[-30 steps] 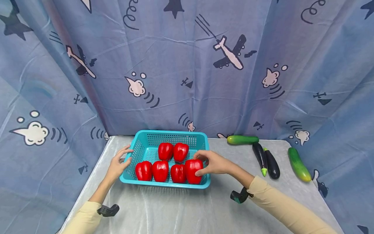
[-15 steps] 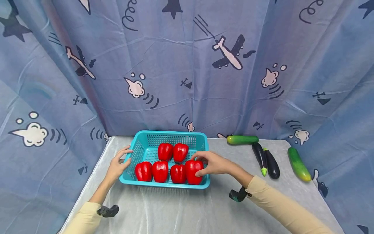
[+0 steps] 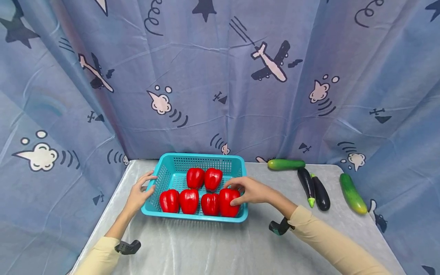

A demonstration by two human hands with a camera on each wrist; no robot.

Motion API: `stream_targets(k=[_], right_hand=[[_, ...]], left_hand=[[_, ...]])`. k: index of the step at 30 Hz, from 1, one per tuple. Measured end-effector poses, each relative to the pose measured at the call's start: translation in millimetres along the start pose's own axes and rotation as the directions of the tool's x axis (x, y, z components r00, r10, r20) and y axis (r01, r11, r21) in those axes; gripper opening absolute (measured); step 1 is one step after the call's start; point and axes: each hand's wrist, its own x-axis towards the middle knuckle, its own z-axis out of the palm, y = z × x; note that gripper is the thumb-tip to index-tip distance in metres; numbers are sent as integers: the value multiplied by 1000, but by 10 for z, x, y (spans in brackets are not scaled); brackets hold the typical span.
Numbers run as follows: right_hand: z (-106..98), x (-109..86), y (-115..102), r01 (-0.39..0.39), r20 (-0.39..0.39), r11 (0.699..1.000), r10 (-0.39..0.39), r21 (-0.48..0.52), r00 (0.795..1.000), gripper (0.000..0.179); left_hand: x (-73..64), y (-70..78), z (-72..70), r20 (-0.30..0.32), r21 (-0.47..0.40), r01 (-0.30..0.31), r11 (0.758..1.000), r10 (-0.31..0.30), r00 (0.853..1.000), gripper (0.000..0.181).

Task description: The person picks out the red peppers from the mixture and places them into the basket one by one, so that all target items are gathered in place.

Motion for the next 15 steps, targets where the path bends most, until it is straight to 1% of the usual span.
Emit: stream_targets(k=[2, 6, 9, 15], right_hand=[[-4, 3, 1, 12, 1, 1000, -12, -4, 1000, 46], [-11, 16, 28, 28, 5, 999, -28, 23, 1000, 44], [-15, 24, 45, 33, 10, 998, -34, 47, 999, 43], [-26, 45, 83, 44, 26, 997, -45, 63, 999, 41]], left_hand=[[2, 8, 3, 0, -3, 5, 1000, -5, 1000, 30], [2, 7, 7, -2, 7, 3, 1000, -3, 1000, 29], [2, 1, 6, 0, 11, 2, 1000, -2, 1000, 30], [1, 1, 5, 2, 0, 16, 1000, -16, 1000, 31]])
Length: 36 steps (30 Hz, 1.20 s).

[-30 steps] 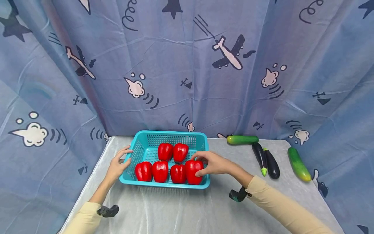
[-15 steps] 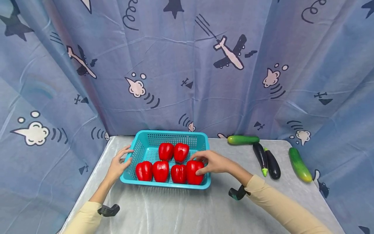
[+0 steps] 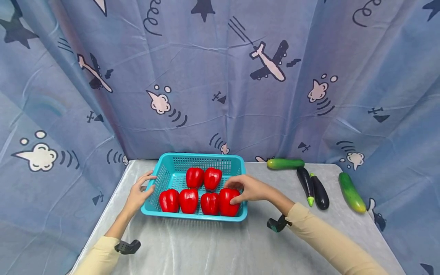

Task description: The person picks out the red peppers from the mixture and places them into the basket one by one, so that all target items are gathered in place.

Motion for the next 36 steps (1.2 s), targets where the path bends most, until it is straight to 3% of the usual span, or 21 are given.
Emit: stream_targets(k=[9, 17, 25, 29, 32, 36], right_hand=[[-39, 60, 19, -13, 24, 999, 14, -33, 1000, 30], [-30, 66, 29, -42, 14, 998, 43, -50, 999, 42], [13, 46, -2, -24, -19, 998, 25, 57, 1000, 38], [54, 44, -18, -3, -10, 999, 4, 52, 1000, 39], [95, 65, -19, -1, 2, 1000, 0, 28, 1000, 40], [149, 111, -25, -18, 24, 1000, 19, -8, 1000, 39]], left_hand=[[-4, 24, 0, -4, 2, 4, 1000, -4, 1000, 30], [-2, 25, 6, 0, 15, -7, 1000, 7, 1000, 30], [-3, 38, -1, 3, 3, -7, 1000, 7, 1000, 30], [-4, 42, -5, 1, 13, -10, 1000, 10, 1000, 31], [4, -22, 0, -6, 8, -16, 1000, 16, 1000, 31], [23, -225, 15, -14, -3, -19, 1000, 18, 1000, 31]])
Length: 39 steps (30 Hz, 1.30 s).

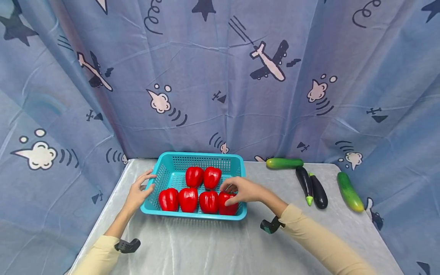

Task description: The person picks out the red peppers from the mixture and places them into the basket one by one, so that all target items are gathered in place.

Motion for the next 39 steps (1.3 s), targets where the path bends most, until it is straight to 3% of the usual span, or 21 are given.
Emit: stream_targets(k=[4, 7, 12, 14, 17, 24, 26, 29, 36, 39], right_hand=[[39, 58, -16, -26, 15, 999, 26, -45, 1000, 41], [70, 100, -24, -58, 12, 996, 59, -62, 998, 42], [125, 157, -39, -126, -21, 988, 125, -92, 992, 39], [138, 169, -46, -141, -36, 985, 138, -101, 990, 37], [143, 167, -57, -132, -56, 985, 126, -109, 990, 34], [96, 99, -73, -81, -119, 988, 65, -133, 991, 28], [85, 85, -80, -88, -126, 988, 71, -128, 989, 27], [85, 78, -89, -94, -113, 989, 81, -116, 990, 26], [113, 123, -86, -122, -72, 987, 115, -101, 991, 31], [127, 142, -85, -121, -71, 988, 115, -98, 991, 32]], left_hand=[[12, -179, -1, -1, 18, 8, 1000, -8, 1000, 32], [14, -192, -1, -2, 15, 7, 1000, -7, 1000, 32], [1, 44, -7, 0, -9, 4, 1000, -4, 1000, 31], [-11, 176, -17, 9, -2, 15, 1000, -14, 1000, 31], [-21, 264, -25, 18, 12, 26, 1000, -26, 1000, 31], [13, -182, 1, -2, -7, 11, 1000, -11, 1000, 32], [17, -213, -3, -5, -5, 10, 1000, -10, 1000, 32], [16, -146, -6, -8, -2, 5, 1000, -5, 1000, 32], [-14, 202, -24, 9, 11, 18, 1000, -19, 1000, 31], [-19, 268, -25, 14, 23, 29, 999, -29, 999, 31]])
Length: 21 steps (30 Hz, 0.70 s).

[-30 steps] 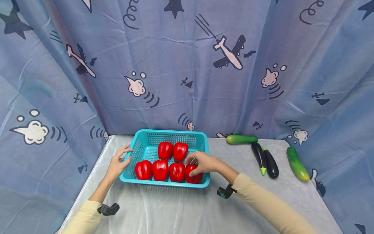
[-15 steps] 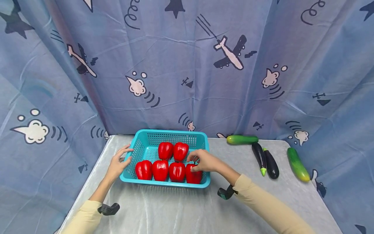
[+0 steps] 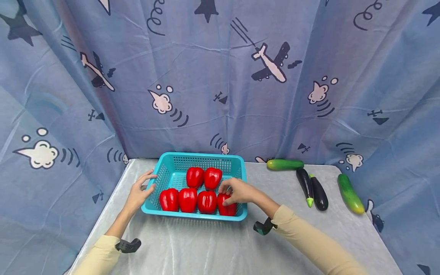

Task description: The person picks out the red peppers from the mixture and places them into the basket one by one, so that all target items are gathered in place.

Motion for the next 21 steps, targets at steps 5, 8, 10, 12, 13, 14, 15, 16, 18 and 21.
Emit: stream_targets(k=[5, 8, 10, 12, 13, 14, 15, 16, 18, 21], right_hand=[[12, 2, 16, 8, -10, 1000, -8, 4, 1000, 32], [10, -8, 35, 37, -19, 999, -37, 15, 999, 31], [10, -24, 47, 60, -33, 997, -58, 46, 998, 30], [17, -50, 66, 82, -51, 992, -78, 92, 996, 28], [20, -65, 77, 94, -62, 988, -87, 119, 994, 27], [23, -82, 90, 105, -73, 984, -95, 145, 993, 27], [25, -98, 102, 118, -84, 978, -105, 171, 991, 26], [28, -112, 120, 132, -99, 972, -115, 193, 988, 25], [17, -141, 148, 158, -127, 959, -131, 236, 983, 25], [-15, -186, 183, 175, -174, 941, -128, 289, 976, 25]], left_hand=[[12, 12, 11, 1, -13, -12, 1000, 12, 1000, 31], [26, 2, 12, 0, -13, -21, 1000, 21, 1000, 31], [30, -2, 14, 0, -8, -23, 1000, 23, 1000, 31], [26, -9, 18, 0, -2, -20, 1000, 20, 1000, 31], [22, -16, 21, 1, -1, -19, 1000, 19, 1000, 31], [18, -28, 26, 1, -2, -20, 1000, 20, 1000, 31], [15, -45, 31, 1, -6, -21, 1000, 21, 1000, 31], [14, -69, 37, 0, -14, -22, 1000, 22, 1000, 31], [23, -144, 47, -2, -28, -28, 999, 27, 1000, 31], [52, -287, 49, -4, -32, -32, 999, 32, 999, 31]])
